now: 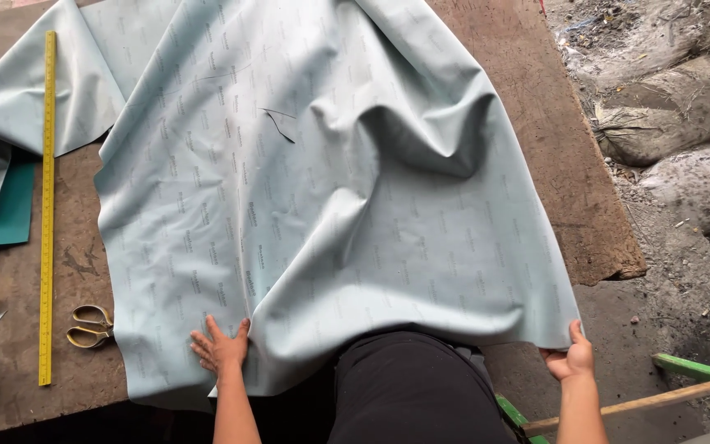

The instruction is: The person spreads a large piece of light blue fabric on a wooden table, smooths it out, and uses a yellow measuring tape to measure its dimensions. They also handle a stack of teal fabric pieces and use a pencil to mark the fabric.

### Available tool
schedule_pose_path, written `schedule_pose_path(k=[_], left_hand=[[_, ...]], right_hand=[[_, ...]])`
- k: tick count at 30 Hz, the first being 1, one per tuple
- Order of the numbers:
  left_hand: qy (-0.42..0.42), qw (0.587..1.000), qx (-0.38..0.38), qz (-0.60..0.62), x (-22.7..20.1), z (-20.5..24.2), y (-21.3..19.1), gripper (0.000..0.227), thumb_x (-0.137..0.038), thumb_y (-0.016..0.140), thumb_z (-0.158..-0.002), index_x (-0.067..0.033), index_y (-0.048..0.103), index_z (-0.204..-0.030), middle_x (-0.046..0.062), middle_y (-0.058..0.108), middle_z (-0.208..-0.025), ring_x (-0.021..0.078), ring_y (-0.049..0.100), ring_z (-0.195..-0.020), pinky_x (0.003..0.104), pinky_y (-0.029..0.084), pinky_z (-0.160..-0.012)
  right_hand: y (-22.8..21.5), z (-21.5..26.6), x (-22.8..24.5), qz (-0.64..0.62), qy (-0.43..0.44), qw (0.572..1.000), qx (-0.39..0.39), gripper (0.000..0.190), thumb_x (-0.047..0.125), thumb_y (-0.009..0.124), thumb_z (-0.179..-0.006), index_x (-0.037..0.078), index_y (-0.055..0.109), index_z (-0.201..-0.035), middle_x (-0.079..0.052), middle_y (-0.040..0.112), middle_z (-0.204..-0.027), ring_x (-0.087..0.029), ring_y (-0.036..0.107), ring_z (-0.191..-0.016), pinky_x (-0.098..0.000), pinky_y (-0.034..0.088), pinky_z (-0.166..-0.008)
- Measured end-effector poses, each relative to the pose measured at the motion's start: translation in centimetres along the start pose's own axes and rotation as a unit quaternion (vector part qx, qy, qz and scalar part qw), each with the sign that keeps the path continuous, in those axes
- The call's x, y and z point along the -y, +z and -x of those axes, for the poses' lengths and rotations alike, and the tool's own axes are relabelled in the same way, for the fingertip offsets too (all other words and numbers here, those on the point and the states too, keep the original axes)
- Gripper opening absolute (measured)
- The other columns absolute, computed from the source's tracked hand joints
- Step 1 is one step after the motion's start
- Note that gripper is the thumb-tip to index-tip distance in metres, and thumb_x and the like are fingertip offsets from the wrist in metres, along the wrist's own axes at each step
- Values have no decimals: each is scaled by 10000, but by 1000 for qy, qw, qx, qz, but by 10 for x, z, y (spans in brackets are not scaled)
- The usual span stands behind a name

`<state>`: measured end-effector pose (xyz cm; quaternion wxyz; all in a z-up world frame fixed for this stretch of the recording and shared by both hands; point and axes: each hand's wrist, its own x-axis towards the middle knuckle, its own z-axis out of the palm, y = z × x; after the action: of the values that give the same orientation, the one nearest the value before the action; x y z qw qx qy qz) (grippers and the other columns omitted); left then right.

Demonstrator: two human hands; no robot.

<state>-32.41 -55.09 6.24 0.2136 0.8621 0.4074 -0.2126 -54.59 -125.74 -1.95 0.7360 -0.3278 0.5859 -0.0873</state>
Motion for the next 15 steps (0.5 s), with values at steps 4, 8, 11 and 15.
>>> schedule_pose_path(k=[4, 8, 11, 15], left_hand=[[2, 1000, 0, -25, 5, 0, 0, 1033, -794, 434, -856, -378, -15, -1688, 66, -203, -1768, 296, -211, -1624, 573, -72, -1286], [17, 996, -24, -84, 39, -38, -14, 954, -852, 311, -848, -437, 71, -1673, 19, -81, -1793, 380, -97, -1632, 679, -44, -1246], [-9, 996, -5, -88, 43, -59, -38, 929, -813, 333, -873, -442, 44, -1674, -25, -85, -1793, 381, -112, -1632, 688, -32, -1251], [-46, 998, -15, -37, 29, -74, -52, 847, -527, 597, -920, -316, 218, -1647, 27, 4, -1777, 374, -39, -1610, 683, 119, -1225]], right_hand=[[0, 14, -25, 17, 16, 999, 29, 495, 611, 538, -1069, 327, 522, -1475, -33, 626, -1290, -288, 595, -1092, -425, 534, -779], [-11, 45, -26, 19, 4, 998, 56, 516, 542, 570, -1051, 311, 493, -1506, -36, 601, -1326, -292, 588, -1109, -432, 548, -774], [-41, 64, -35, 16, 29, 996, 88, 572, 523, 612, -1016, 197, 528, -1478, -88, 612, -1281, -303, 564, -1105, -439, 526, -852], [-82, 81, -92, 1, 113, 993, 26, 663, 464, 680, -927, 96, 501, -1450, -182, 594, -1266, -357, 553, -1115, -506, 545, -868]])
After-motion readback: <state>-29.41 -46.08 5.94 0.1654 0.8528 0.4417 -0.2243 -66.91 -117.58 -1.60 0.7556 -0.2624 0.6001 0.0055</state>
